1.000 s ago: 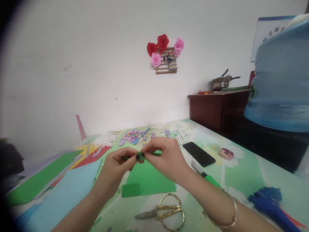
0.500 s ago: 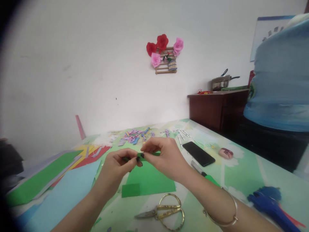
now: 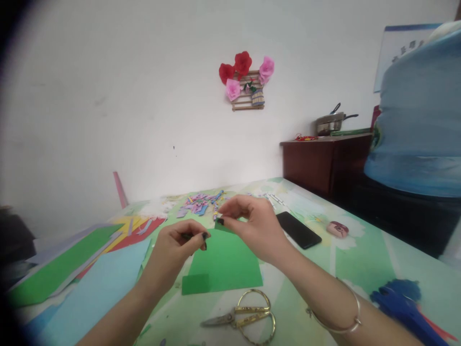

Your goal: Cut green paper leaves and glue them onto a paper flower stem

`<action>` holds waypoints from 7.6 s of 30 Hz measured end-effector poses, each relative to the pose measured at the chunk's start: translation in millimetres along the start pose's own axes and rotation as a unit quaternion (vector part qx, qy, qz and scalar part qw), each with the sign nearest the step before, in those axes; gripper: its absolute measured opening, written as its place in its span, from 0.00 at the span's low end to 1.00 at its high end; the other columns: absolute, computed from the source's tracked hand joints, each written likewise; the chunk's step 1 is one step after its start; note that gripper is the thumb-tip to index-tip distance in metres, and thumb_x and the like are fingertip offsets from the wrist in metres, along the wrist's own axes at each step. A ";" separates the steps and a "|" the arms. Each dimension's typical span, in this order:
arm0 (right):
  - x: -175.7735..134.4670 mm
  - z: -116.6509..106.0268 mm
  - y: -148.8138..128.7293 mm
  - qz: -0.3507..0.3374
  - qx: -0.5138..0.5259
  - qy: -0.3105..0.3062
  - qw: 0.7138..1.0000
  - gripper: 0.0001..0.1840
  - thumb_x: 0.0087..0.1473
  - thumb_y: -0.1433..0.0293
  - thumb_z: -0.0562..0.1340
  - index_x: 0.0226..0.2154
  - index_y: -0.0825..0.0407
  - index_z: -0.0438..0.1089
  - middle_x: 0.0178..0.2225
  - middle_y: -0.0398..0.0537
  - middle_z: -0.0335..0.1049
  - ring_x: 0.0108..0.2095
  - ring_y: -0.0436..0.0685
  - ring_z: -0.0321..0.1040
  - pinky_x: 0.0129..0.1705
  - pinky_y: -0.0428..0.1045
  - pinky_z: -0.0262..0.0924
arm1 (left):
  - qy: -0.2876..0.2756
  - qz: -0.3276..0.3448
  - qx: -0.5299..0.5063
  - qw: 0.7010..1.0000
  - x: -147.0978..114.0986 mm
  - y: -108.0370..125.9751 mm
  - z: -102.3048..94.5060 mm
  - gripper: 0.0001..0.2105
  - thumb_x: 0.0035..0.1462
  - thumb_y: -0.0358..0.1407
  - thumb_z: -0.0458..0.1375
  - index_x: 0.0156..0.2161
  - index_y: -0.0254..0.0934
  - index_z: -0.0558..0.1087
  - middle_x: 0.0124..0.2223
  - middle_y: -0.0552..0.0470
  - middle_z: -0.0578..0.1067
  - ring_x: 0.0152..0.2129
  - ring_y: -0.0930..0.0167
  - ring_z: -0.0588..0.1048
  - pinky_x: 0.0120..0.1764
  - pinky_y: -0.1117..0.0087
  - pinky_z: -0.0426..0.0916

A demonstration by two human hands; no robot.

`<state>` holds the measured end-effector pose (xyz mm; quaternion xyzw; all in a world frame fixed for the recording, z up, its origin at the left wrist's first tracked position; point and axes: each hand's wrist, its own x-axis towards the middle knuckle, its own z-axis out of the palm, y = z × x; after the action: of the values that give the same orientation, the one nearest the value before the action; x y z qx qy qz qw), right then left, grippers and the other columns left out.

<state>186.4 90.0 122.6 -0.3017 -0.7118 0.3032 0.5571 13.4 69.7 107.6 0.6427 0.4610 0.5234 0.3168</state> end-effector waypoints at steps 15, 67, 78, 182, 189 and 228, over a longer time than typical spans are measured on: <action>-1.2 2.7 -2.1 0.043 0.026 -0.074 0.996 0.05 0.42 0.77 0.63 0.27 0.54 0.72 0.26 0.44 0.73 0.27 0.49 0.70 0.29 0.44 0.65 | -0.067 0.038 -0.042 0.996 -3.4 2.1 1.6 0.08 0.51 0.35 0.58 0.24 0.34 0.70 0.22 0.56 0.64 0.20 0.76 0.58 0.23 0.75 0.52; -83.9 53.5 54.5 0.246 0.005 -0.198 0.949 0.03 0.45 0.73 0.64 0.27 0.54 0.72 0.26 0.43 0.72 0.28 0.50 0.66 0.30 0.44 0.59 | -0.032 -0.274 -0.195 0.941 -89.6 -76.9 -12.3 0.05 0.43 0.28 0.65 0.23 0.31 0.72 0.20 0.50 0.78 0.20 0.71 0.78 0.25 0.77 0.73; -89.3 51.5 58.5 0.158 -0.084 -0.253 0.951 0.08 0.48 0.77 0.61 0.30 0.53 0.75 0.28 0.43 0.75 0.30 0.49 0.69 0.31 0.43 0.60 | -0.054 -0.274 -0.107 0.954 -90.6 -80.4 -11.0 0.03 0.42 0.27 0.65 0.22 0.34 0.77 0.17 0.53 0.76 0.15 0.75 0.73 0.20 0.81 0.67; -108.4 73.2 63.5 0.362 0.007 -0.219 0.906 0.20 0.45 0.57 0.66 0.21 0.53 0.60 0.13 0.33 0.48 0.13 0.43 0.43 0.15 0.42 0.39 | 0.141 -0.328 -0.472 0.806 -84.0 -91.0 -8.7 0.05 0.41 0.25 0.67 0.25 0.30 0.75 0.29 0.48 0.80 0.30 0.71 0.79 0.38 0.74 0.75; -108.2 73.8 62.7 0.360 -0.011 -0.220 0.907 0.20 0.46 0.55 0.65 0.21 0.53 0.60 0.12 0.33 0.47 0.13 0.42 0.43 0.15 0.42 0.39 | 0.141 -0.334 -0.473 0.803 -83.6 -90.8 -8.8 0.05 0.41 0.25 0.67 0.25 0.30 0.74 0.29 0.48 0.80 0.30 0.70 0.79 0.37 0.74 0.75; -81.0 33.4 54.3 0.122 -0.221 -0.361 0.898 0.11 0.49 0.76 0.58 0.31 0.50 0.76 0.28 0.47 0.75 0.27 0.53 0.69 0.29 0.46 0.60 | 0.079 -0.278 -0.298 0.910 -82.9 -90.1 -16.7 0.06 0.46 0.34 0.66 0.30 0.33 0.76 0.26 0.47 0.80 0.23 0.68 0.79 0.28 0.72 0.73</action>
<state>174.7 59.1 24.9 -0.3708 -0.8707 0.2916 0.1393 -28.4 25.5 0.1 0.3214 0.4673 0.5759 0.5887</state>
